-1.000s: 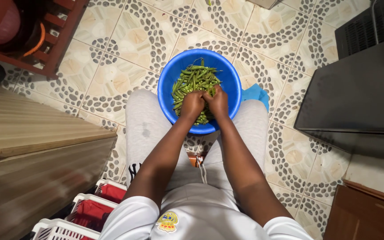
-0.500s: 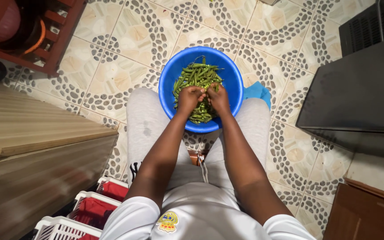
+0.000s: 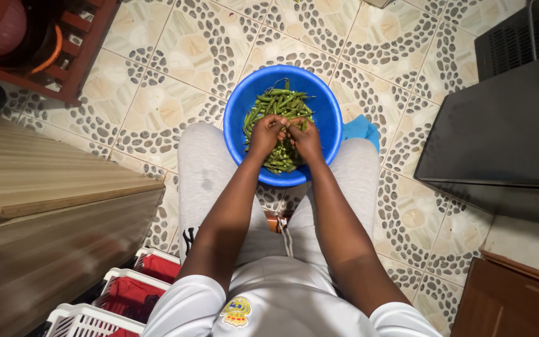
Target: Sorting and cleaning green beans in a blue bowl while sitting on the floor
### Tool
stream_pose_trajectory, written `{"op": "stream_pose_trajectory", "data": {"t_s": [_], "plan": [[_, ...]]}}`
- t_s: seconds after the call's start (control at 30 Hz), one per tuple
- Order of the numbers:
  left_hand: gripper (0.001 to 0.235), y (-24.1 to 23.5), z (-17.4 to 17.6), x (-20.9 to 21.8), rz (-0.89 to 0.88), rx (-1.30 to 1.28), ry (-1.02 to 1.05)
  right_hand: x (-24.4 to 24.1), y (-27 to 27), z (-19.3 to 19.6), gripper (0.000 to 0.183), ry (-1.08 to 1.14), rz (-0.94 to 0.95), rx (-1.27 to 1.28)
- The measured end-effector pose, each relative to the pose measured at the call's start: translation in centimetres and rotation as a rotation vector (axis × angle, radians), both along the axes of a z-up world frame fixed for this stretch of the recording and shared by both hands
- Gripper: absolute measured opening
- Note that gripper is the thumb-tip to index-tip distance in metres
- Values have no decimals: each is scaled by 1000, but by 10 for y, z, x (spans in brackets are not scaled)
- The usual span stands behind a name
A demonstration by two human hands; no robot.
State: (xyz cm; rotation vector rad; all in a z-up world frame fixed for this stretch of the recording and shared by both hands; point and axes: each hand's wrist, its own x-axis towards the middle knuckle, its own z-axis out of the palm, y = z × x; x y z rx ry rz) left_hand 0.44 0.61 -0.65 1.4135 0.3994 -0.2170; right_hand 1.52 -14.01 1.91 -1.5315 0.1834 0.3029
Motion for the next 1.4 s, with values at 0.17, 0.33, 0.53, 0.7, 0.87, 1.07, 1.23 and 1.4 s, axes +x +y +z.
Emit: {"op": "stream_pose_trajectory", "data": {"t_s": [0.17,0.33,0.53,0.7,0.87,1.07,1.23,1.4], "plan": [[21,-4,-11,0,10,-98,-19,-2,4,5,20,103,-59,96],[31,-5,6,-6,-95,42,-28,-2,1,-6,22,158,-137,65],[26,10,17,10,-22,544,-145,4,-7,7,21,206,-363,84],[42,17,-22,30,-123,716,-110,-1,1,25,29,217,-282,98],[23,10,-82,37,-159,810,-60,-1,-2,4,23,194,-208,13],[20,1,-5,17,-203,701,-135,8,-5,-9,26,9,-149,-170],[21,-2,19,12,-342,744,-226,6,-8,-15,23,60,-181,-144],[25,-5,16,13,-327,611,-211,12,-19,-29,30,8,-169,-138]]}}
